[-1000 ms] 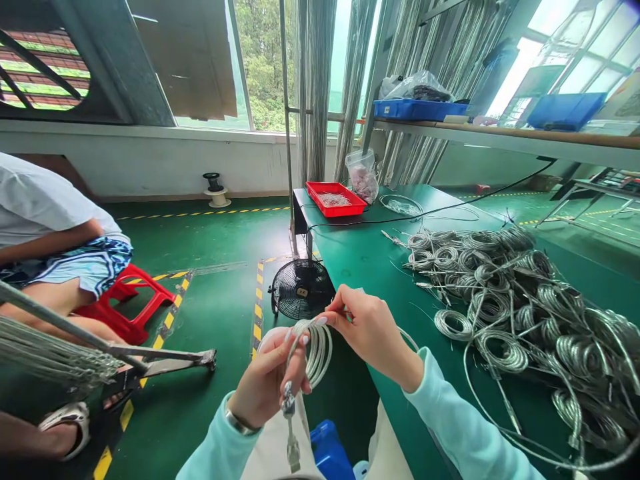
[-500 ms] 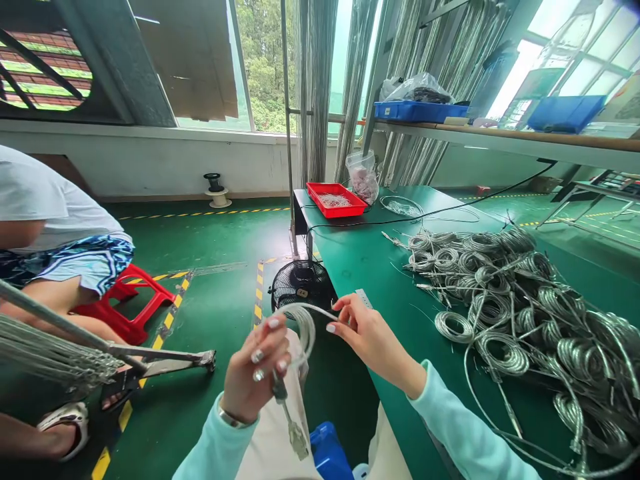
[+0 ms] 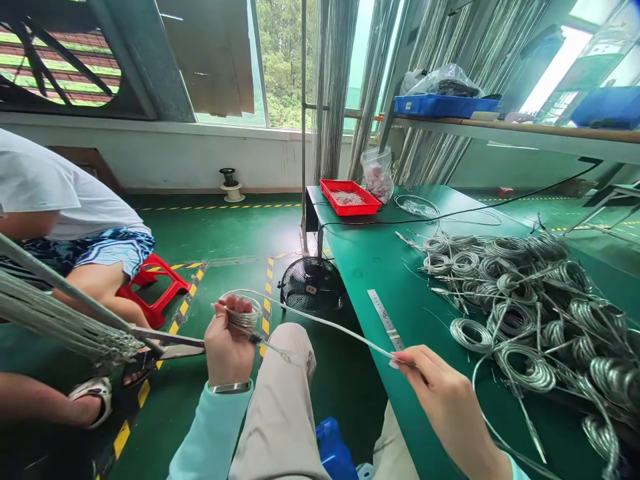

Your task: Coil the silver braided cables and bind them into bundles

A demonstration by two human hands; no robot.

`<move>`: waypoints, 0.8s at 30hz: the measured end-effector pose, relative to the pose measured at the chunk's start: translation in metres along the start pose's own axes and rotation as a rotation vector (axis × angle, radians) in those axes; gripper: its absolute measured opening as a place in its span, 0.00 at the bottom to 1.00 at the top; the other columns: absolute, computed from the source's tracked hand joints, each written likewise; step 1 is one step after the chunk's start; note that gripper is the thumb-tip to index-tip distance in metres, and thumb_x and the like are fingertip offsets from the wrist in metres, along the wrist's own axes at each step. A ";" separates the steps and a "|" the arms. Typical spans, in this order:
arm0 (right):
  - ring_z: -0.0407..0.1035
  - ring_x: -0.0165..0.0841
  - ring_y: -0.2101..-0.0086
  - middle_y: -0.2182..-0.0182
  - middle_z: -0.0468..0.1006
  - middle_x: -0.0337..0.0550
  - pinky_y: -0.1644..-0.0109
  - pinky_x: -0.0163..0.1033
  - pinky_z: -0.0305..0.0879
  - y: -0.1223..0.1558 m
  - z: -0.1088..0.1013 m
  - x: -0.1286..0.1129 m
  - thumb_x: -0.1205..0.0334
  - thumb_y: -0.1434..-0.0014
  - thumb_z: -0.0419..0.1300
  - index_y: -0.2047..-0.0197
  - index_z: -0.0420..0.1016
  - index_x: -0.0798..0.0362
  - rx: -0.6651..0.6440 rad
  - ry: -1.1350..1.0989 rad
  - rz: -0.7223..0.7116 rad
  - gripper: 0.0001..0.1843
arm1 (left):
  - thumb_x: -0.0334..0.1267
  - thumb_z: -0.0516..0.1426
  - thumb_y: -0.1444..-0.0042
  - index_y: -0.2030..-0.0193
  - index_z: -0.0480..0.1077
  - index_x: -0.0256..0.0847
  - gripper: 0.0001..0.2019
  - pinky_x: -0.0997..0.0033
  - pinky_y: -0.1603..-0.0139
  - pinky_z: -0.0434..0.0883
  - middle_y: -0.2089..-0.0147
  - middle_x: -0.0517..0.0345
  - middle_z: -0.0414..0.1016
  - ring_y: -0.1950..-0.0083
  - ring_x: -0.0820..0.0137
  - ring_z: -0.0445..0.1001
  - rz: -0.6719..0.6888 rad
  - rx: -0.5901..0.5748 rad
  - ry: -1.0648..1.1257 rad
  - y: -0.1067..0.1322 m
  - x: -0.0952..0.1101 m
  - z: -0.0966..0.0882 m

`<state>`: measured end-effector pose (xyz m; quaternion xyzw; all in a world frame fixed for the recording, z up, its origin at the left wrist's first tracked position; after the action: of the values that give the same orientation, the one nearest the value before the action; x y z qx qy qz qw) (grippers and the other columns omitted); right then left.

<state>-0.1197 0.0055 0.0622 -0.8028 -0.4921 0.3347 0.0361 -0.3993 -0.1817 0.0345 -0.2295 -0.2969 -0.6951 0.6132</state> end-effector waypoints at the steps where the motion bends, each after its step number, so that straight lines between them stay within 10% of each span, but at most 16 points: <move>1: 0.69 0.30 0.72 0.68 0.76 0.41 0.72 0.33 0.61 -0.001 -0.002 -0.009 0.61 0.32 0.48 0.61 0.71 0.51 -0.002 0.095 -0.110 0.12 | 0.32 0.50 0.37 0.69 0.68 0.39 0.10 0.77 0.62 0.74 0.74 0.64 0.75 0.73 0.76 0.75 0.018 0.000 -0.033 0.003 -0.002 0.000; 6: 0.64 0.31 0.73 0.74 0.74 0.38 0.72 0.37 0.51 -0.007 0.008 -0.057 0.63 0.32 0.47 0.67 0.72 0.50 -0.194 0.163 -0.457 0.15 | 0.43 0.57 0.41 0.61 0.66 0.38 0.09 0.69 0.62 0.73 0.71 0.53 0.80 0.68 0.66 0.79 -0.004 -0.498 -0.458 0.039 -0.022 0.032; 12: 0.63 0.27 0.73 0.76 0.70 0.39 0.69 0.33 0.55 -0.063 -0.009 -0.066 0.53 0.33 0.48 0.71 0.73 0.54 -0.204 -0.396 -0.170 0.21 | 0.45 0.51 0.36 0.61 0.65 0.38 0.11 0.69 0.61 0.72 0.71 0.51 0.80 0.68 0.67 0.79 -0.441 -1.154 -0.480 0.112 -0.061 0.053; 17: 0.58 0.27 0.78 0.80 0.66 0.38 0.74 0.33 0.53 -0.098 -0.016 -0.048 0.43 0.36 0.48 0.77 0.69 0.55 -0.087 -0.779 0.102 0.28 | 0.47 0.57 0.41 0.65 0.64 0.38 0.13 0.68 0.63 0.74 0.79 0.57 0.77 0.78 0.69 0.77 -0.747 -1.134 -0.239 0.132 -0.073 0.050; 24: 0.54 0.26 0.79 0.80 0.62 0.36 0.76 0.33 0.49 -0.102 -0.006 -0.043 0.43 0.38 0.52 0.67 0.77 0.55 -0.089 -0.690 0.101 0.24 | 0.44 0.59 0.42 0.67 0.66 0.37 0.12 0.75 0.68 0.74 0.84 0.62 0.72 0.83 0.75 0.72 -0.707 -0.950 -0.117 0.123 -0.066 0.054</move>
<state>-0.2070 0.0239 0.1275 -0.6665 -0.4489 0.5661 -0.1839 -0.2703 -0.1058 0.0439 -0.4039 -0.0448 -0.9001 0.1573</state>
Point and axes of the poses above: each hand's wrist, its own y-axis away from the middle knuckle, its own z-axis out of the palm, x = y × z, the point moved 7 cm from there along -y, towards the middle knuckle
